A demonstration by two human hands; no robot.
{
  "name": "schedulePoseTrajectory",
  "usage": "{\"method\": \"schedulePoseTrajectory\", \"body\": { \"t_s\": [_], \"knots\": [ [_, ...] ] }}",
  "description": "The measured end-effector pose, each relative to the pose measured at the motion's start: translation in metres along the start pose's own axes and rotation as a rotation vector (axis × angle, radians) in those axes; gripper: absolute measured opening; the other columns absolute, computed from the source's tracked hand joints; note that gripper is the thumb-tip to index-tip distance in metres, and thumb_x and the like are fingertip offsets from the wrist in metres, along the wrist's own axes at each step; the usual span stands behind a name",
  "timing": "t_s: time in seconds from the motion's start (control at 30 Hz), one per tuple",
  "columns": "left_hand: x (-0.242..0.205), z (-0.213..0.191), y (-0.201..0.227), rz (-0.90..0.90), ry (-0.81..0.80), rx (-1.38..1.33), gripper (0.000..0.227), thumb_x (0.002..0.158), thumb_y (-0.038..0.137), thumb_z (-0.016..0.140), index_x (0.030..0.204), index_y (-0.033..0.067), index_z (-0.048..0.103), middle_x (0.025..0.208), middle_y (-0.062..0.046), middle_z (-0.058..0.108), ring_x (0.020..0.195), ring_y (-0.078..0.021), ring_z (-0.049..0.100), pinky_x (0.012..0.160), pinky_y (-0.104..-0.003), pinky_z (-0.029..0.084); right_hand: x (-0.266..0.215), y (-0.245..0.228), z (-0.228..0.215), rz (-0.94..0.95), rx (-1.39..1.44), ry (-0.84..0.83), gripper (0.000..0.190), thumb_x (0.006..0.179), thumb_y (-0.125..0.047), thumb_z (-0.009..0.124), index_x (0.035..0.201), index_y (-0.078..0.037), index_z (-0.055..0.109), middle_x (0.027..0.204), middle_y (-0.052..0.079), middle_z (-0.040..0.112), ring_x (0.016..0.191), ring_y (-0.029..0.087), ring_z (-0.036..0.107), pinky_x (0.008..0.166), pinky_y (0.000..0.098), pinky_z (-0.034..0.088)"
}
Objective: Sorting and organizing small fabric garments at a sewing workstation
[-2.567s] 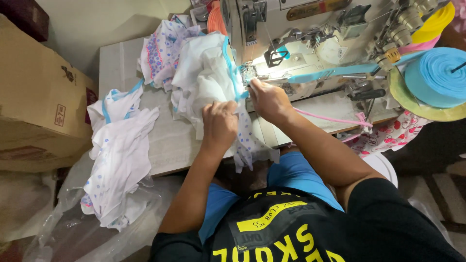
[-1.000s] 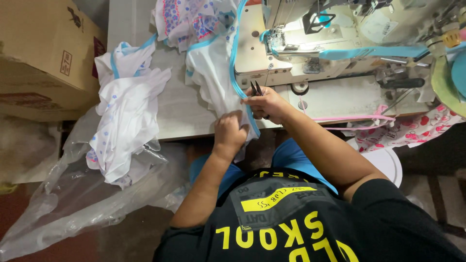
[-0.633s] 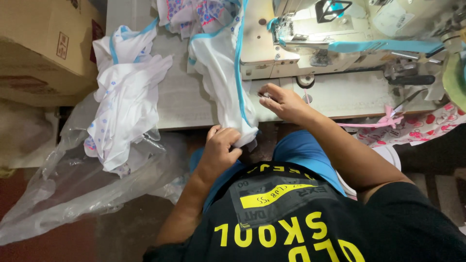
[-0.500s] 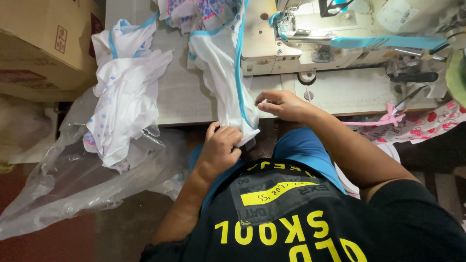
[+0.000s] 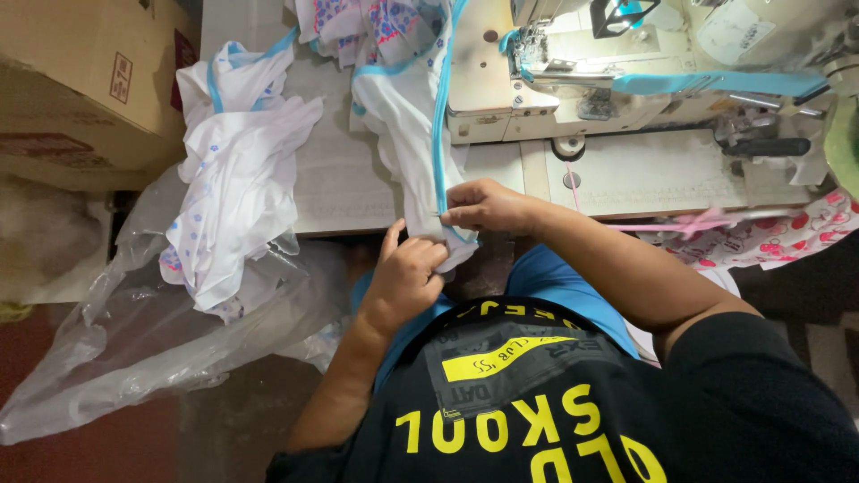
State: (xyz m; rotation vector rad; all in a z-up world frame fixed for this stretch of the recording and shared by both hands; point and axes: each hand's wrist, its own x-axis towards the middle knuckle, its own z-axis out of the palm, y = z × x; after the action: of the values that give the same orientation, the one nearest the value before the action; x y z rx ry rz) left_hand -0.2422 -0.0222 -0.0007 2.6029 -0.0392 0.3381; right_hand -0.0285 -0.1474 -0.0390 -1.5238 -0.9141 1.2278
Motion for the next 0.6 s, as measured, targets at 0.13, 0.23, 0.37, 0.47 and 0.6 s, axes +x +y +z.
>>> {"method": "schedulePoseTrajectory", "body": {
  "t_s": [0.13,0.23,0.37,0.47,0.6],
  "knots": [
    [0.009,-0.032,-0.001,-0.104,-0.055,-0.217,0.011,0.071,0.013,0.058,0.082,0.0154,0.058,0.080,-0.010,0.063,0.098,-0.0301,0.069,0.116,-0.055,0.033,-0.016,0.009,-0.002,0.049,0.101,0.083,0.017,0.096,-0.019,0.069,0.084,-0.007,0.069,0.051,0.007,0.053,0.043,0.011,0.044,0.037,0.0231,0.030],
    [0.018,-0.033,-0.009,-0.210,-0.093,-0.460,0.015,0.070,0.014,0.063,0.084,0.0183,0.064,0.077,-0.005,0.066,0.092,-0.0224,0.069,0.104,-0.044,0.045,-0.030,0.017,-0.010,0.043,0.267,0.187,0.018,0.100,-0.023,0.064,0.092,-0.008,0.069,0.050,0.009,0.049,0.038,0.012,0.039,0.034,0.0218,0.027],
    [0.055,-0.035,-0.025,-0.300,-0.031,-0.922,0.030,0.066,0.006,0.065,0.094,0.0142,0.068,0.083,0.006,0.062,0.082,-0.0150,0.063,0.088,-0.037,0.051,-0.056,0.008,0.000,-0.073,0.628,0.108,0.033,0.103,-0.031,0.056,0.133,-0.017,0.055,0.054,0.006,0.039,0.036,0.007,0.028,0.033,0.0168,0.020],
    [0.086,-0.022,-0.042,-0.208,0.162,-1.331,0.044,0.073,-0.007,0.067,0.117,0.0010,0.066,0.105,-0.010,0.072,0.102,-0.0200,0.068,0.098,-0.042,0.054,-0.070,-0.010,0.038,-0.116,0.555,0.047,0.050,0.091,-0.024,0.066,0.137,-0.009,0.056,0.055,0.002,0.040,0.040,0.005,0.035,0.033,0.0171,0.025],
    [0.115,-0.072,-0.002,-0.112,0.268,-1.454,0.050,0.075,-0.005,0.064,0.124,0.0027,0.064,0.114,-0.016,0.074,0.109,-0.0235,0.071,0.100,-0.042,0.059,-0.073,-0.021,0.046,-0.071,0.314,0.154,0.029,0.086,-0.019,0.079,0.113,-0.009,0.071,0.077,0.003,0.058,0.071,0.013,0.051,0.067,0.0248,0.046]
  ]
}}
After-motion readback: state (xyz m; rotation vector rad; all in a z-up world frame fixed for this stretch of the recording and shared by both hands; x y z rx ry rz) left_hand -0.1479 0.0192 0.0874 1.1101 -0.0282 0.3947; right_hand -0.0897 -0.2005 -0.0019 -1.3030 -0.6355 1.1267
